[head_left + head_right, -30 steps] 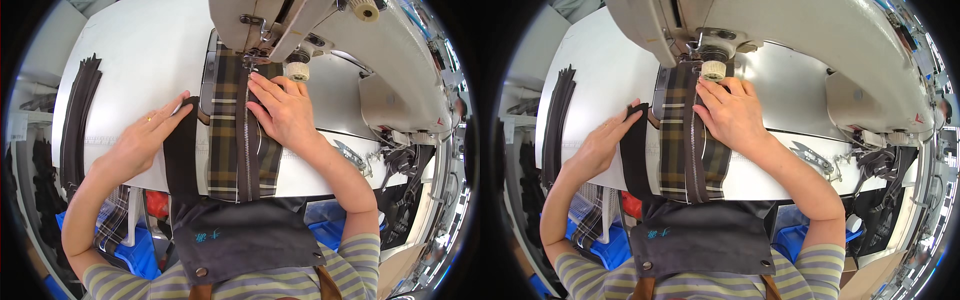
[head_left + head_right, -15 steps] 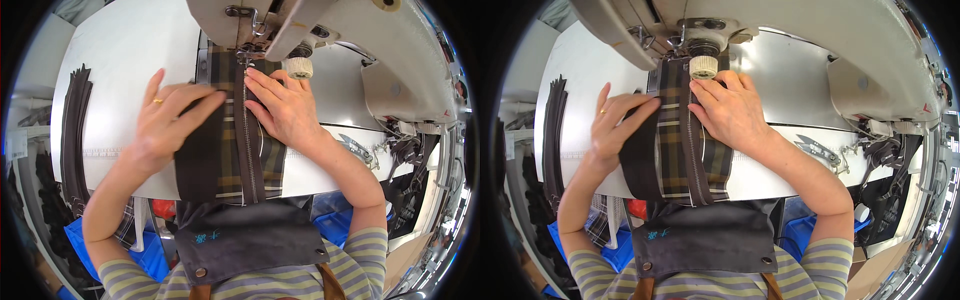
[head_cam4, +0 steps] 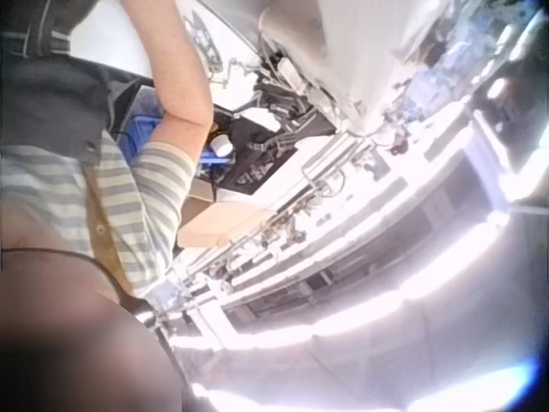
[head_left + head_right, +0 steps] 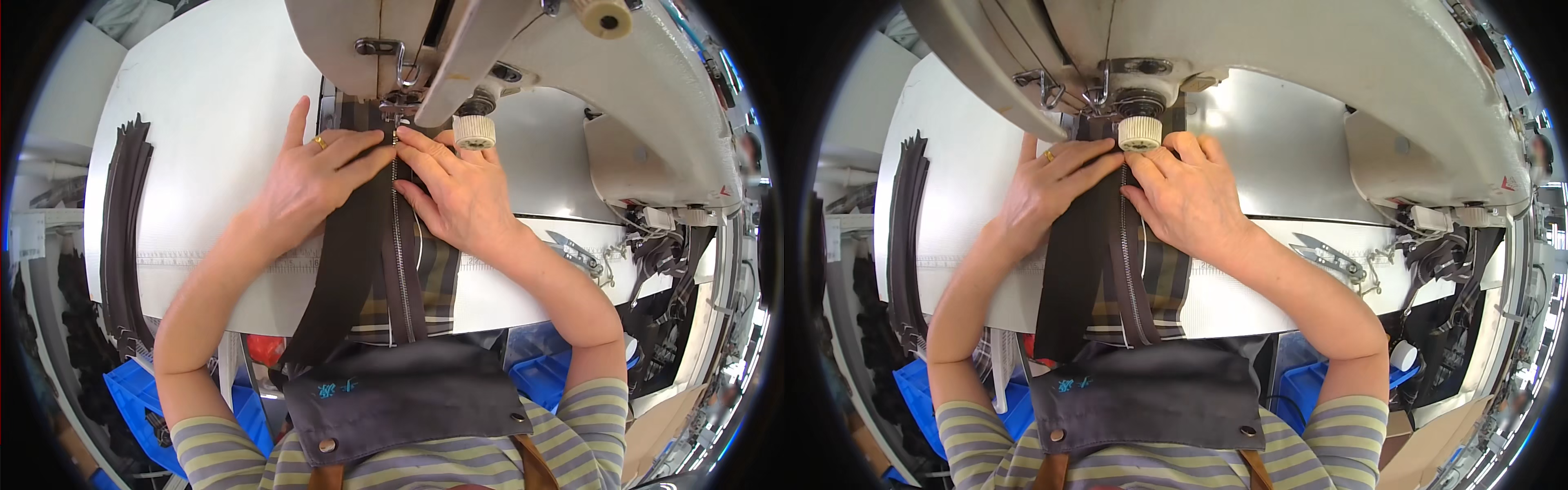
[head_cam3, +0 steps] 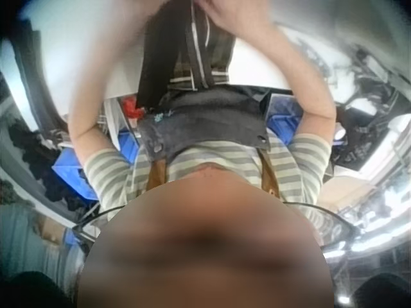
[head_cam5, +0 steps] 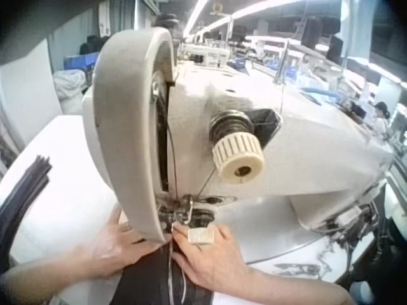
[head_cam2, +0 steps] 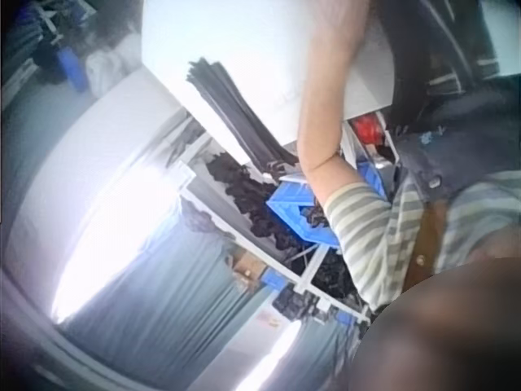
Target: Sewing zippers onto plaid fabric pieces using an industrial sewing machine.
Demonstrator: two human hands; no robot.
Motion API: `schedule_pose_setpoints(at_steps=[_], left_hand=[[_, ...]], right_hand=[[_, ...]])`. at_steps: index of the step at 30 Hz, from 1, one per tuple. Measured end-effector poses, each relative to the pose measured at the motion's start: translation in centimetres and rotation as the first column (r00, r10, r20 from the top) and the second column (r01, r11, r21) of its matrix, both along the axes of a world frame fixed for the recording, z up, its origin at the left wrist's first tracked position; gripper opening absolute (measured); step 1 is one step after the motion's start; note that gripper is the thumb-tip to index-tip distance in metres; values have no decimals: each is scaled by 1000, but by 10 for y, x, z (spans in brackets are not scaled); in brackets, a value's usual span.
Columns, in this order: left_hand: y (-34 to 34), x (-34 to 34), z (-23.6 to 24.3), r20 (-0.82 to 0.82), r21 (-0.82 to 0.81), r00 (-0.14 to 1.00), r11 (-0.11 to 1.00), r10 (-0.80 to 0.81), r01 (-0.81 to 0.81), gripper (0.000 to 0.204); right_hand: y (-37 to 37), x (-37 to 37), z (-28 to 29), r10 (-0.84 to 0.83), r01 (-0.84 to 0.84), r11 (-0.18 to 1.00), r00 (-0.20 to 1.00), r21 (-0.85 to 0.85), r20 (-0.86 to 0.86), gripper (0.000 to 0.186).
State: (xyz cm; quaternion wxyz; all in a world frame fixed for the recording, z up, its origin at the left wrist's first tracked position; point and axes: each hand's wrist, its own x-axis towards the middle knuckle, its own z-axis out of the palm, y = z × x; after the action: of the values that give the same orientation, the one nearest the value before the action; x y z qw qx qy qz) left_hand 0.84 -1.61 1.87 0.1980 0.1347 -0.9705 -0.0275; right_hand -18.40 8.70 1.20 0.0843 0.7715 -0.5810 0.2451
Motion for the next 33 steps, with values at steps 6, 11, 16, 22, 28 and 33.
schedule_pose_setpoints(at_steps=[6, 11, 16, 22, 28, 33], left_hand=[[-1, -2, -8, -136, 12, 989, 998, 57, -56, 38], [-4, -4, -9, -99, 26, 992, 997, 73, -71, 37], [-4, -3, -10, -80, 12, 994, 997, 78, -77, 37], [-3, -4, -9, -89, 29, 994, 998, 64, -62, 37], [-5, -3, -14, -105, 1, 993, 999, 52, -52, 37], [-7, -1, -10, -80, 25, 996, 999, 26, -24, 39]], right_hand=[[0, 0, 1, 10, -10, 1000, 1000, 0, 0, 36], [0, 0, 2, 6, -6, 1000, 1000, 7, 1, 38], [1, 0, 2, 5, -5, 1000, 1000, 3, 4, 37], [1, -2, 2, 4, -4, 1000, 1000, 8, 7, 35], [1, 0, 3, 5, -5, 1000, 1000, 23, 14, 37], [-1, 0, 1, 19, -19, 1000, 1000, 16, 13, 38]])
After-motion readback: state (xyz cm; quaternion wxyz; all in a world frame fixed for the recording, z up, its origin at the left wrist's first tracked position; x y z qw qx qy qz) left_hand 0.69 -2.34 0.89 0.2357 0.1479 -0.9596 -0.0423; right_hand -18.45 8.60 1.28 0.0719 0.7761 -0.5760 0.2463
